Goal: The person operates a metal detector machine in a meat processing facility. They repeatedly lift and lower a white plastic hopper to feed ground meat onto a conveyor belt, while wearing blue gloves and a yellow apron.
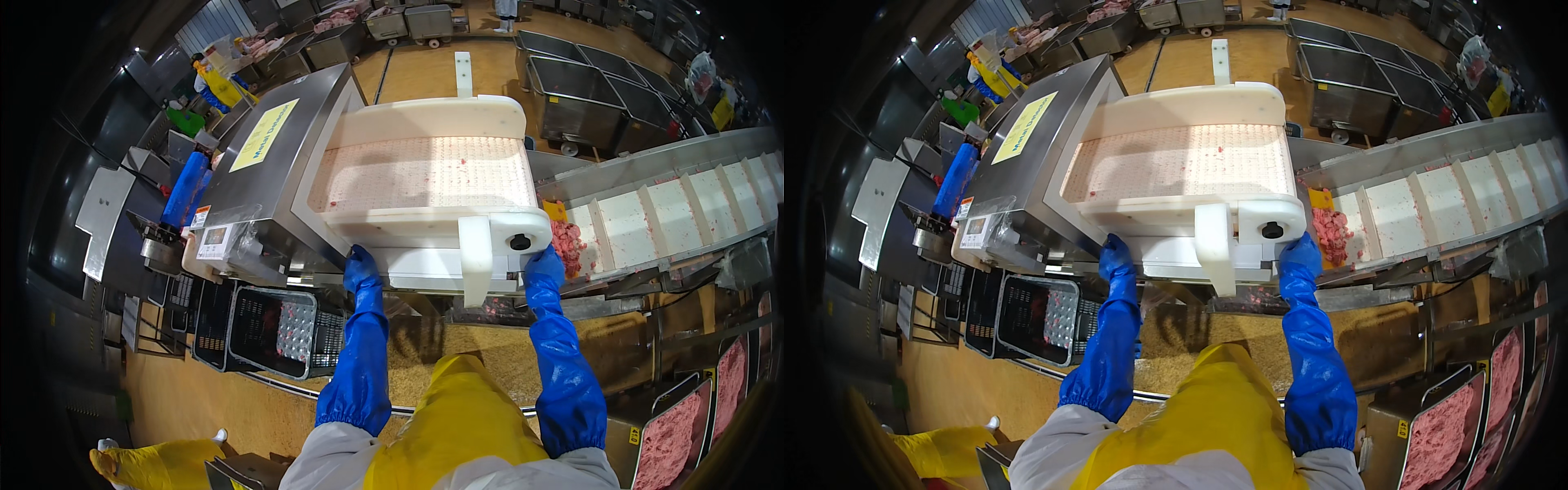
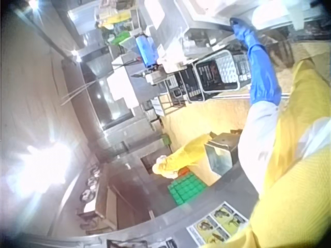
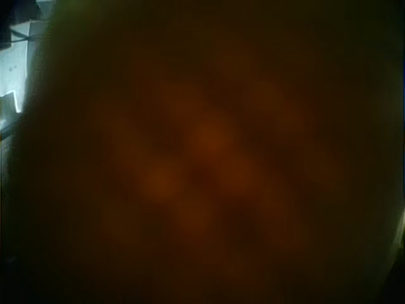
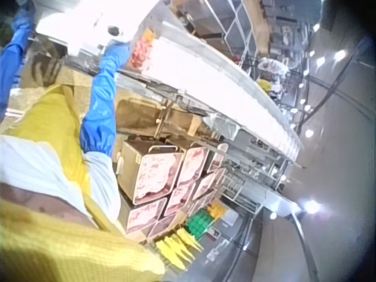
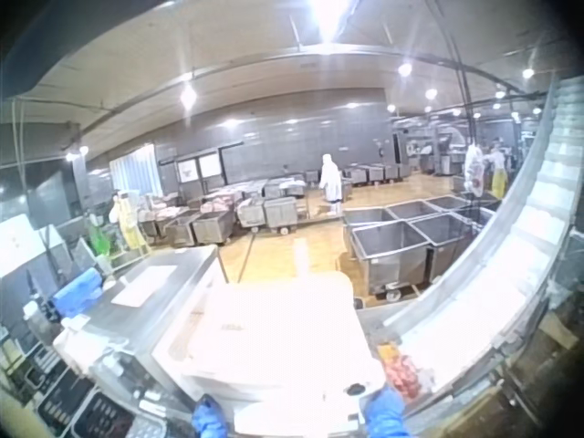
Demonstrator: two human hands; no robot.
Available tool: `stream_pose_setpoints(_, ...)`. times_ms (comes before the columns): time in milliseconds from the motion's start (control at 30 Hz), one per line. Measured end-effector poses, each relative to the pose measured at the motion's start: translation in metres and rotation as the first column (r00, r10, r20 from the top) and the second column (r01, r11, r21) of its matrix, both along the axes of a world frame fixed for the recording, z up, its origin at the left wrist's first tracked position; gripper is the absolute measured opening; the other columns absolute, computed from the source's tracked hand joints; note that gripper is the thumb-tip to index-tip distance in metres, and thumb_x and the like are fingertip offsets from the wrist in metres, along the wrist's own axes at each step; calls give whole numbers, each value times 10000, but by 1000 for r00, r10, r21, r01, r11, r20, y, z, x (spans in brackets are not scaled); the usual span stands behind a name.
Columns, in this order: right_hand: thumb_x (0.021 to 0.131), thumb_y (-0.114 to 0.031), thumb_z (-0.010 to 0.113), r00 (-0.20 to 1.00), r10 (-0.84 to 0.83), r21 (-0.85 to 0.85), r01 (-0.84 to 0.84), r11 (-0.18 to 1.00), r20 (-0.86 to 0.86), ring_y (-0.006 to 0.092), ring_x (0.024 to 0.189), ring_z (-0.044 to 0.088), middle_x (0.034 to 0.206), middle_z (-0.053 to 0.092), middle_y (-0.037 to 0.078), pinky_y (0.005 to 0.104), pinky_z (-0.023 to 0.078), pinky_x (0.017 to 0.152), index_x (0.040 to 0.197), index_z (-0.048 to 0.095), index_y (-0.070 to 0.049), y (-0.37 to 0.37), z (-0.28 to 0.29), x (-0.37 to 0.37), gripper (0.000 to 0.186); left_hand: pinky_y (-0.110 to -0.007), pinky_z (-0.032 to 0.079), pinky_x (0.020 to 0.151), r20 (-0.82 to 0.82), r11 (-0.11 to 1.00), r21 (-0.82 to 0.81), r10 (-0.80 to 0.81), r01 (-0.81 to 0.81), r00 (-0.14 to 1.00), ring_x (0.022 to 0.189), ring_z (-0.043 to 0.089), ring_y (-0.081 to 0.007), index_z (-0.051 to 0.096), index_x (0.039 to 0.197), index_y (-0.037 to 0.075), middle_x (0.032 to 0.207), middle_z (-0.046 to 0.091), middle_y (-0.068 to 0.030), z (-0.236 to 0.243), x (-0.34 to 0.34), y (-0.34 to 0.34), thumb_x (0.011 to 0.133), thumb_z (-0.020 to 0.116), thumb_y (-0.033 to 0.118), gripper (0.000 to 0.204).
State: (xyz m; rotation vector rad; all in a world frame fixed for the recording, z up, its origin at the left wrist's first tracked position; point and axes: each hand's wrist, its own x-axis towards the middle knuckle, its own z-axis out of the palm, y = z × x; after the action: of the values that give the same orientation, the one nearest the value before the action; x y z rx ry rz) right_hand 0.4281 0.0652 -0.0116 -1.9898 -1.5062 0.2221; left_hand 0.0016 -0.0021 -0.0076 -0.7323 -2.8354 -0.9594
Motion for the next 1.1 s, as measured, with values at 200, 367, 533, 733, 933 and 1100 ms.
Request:
stream_pose_setpoints(200,889,-178,588,1000,8,68,-7,998,-17,434,909,695,978,724,226,536,557,785,1108,695,-85,-1,1,-2,260,-527,562,698,1,999,37,2,-2,1000,763,713,-433,770,821,95,800,737,-170,0,0,-1,1000,353,634,705)
stream_pose_setpoints(367,890,-178,586,1000,2,60,-1,998,-8,439,907,693,979,724,226,537,556,786,1111,694,-86,-1,-1,-1,263,-525,563,703,14,1000,24,10,-11,1000,769,713,-434,776,830,100,809,738,-172,1,1,-1,1000,356,630,697)
stream_pose_setpoints(533,892,-186,585,999,-35,41,34,999,12,440,901,694,970,723,226,541,554,783,1101,694,-85,0,-4,2,256,-526,565,718,47,1000,0,-16,16,999,796,716,-437,784,874,99,853,743,-177,6,8,2,1007,347,625,696)
stream_pose_setpoints(733,895,-214,594,1000,-24,34,25,999,-13,435,872,697,937,722,222,542,553,756,1071,685,-87,2,-8,1,234,-535,564,744,5,999,16,-42,42,999,829,712,-448,777,916,60,905,741,-204,1,4,-1,1023,314,608,725)
stream_pose_setpoints(933,900,-224,602,999,-34,70,34,997,2,427,853,697,900,719,206,541,551,744,1029,671,-97,2,-9,2,194,-526,548,870,152,990,-133,-19,39,988,1004,691,-448,746,1148,99,1077,734,-203,21,7,-2,1014,329,600,666)
stream_pose_setpoints(1100,902,-211,598,999,-35,89,36,995,-18,428,866,696,916,721,201,539,552,751,1039,678,-100,-3,-1,-3,194,-551,569,744,-25,1000,-3,14,-14,1000,821,715,-450,778,886,62,875,741,-204,5,5,0,1016,342,603,707)
